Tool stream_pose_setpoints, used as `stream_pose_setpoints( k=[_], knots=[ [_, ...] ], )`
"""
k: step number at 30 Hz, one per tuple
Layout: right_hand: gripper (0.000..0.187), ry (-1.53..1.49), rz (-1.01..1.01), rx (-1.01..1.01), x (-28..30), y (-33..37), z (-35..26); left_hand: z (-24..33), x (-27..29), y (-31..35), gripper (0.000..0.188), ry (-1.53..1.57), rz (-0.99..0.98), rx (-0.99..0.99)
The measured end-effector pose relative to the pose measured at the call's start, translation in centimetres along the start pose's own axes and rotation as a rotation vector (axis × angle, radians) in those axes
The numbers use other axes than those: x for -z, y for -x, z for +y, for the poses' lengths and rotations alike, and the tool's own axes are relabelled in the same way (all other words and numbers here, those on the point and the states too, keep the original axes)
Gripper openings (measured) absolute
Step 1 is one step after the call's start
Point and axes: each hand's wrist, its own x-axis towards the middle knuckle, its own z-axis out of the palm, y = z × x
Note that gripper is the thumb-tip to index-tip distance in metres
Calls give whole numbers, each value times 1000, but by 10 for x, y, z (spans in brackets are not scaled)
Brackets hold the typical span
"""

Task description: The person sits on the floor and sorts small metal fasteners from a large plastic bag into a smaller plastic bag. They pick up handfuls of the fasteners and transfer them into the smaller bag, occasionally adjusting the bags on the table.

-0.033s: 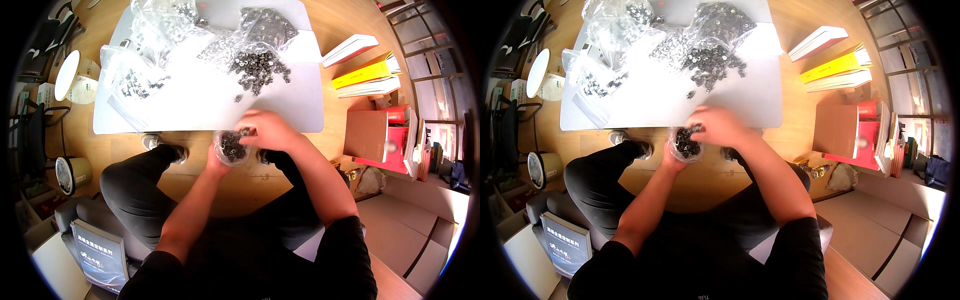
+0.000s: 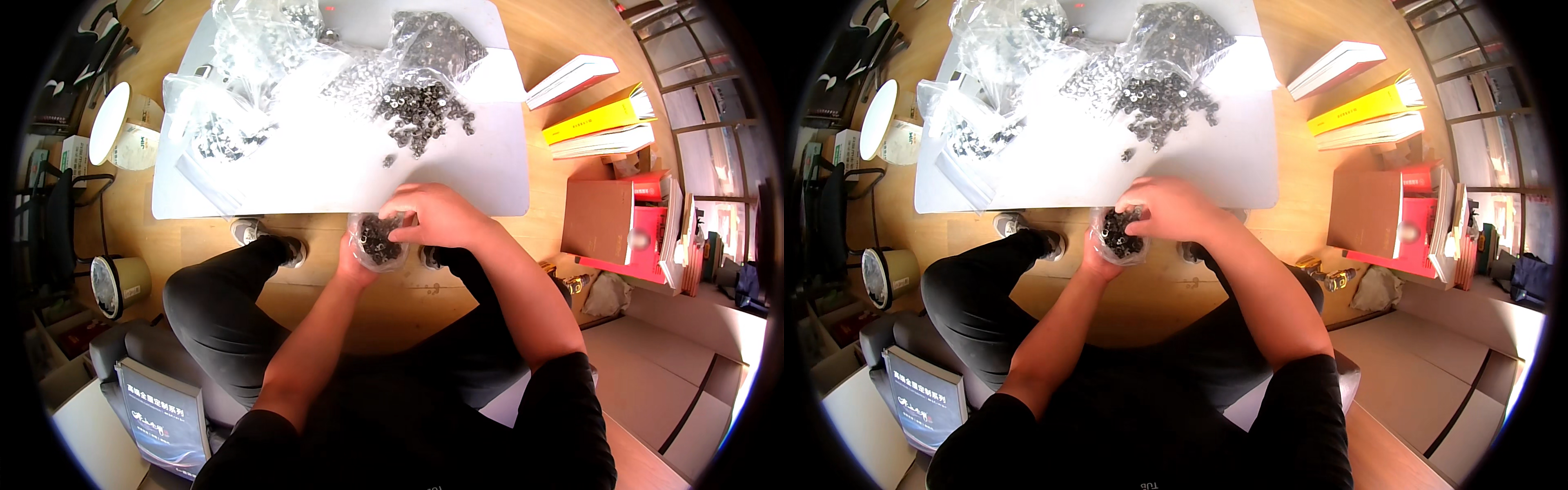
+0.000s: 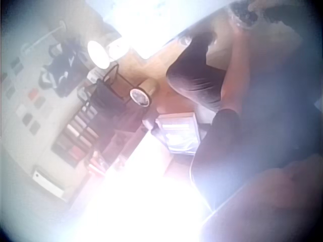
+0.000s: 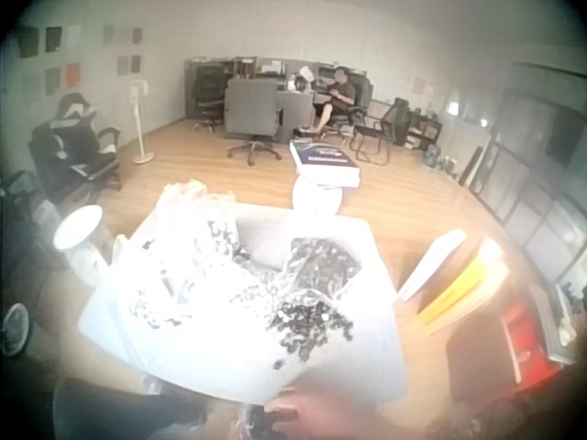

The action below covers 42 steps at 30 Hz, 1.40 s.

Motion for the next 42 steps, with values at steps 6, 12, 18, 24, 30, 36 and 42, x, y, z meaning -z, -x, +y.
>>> stream_pose_setpoints(
  k=[6,12,18,24,30,36,42],
  knots=[
    [42,131,439,-78,30,-12,29,1,6,-5,45,24,19,-34],
    [52,240,487,-138,33,-24,33,4,5,0,47,26,19,-18],
    [46,261,483,-107,31,-34,33,5,10,0,47,44,11,-12],
    [34,280,472,-54,23,-39,36,6,11,0,46,24,43,-11],
    [26,268,411,2,8,-33,32,4,12,-3,43,17,37,-16],
    [26,87,59,20,-6,-13,-6,5,4,1,48,46,22,-4],
    [26,24,216,-10,0,-24,12,5,16,-4,46,84,-18,-10]
  ],
)
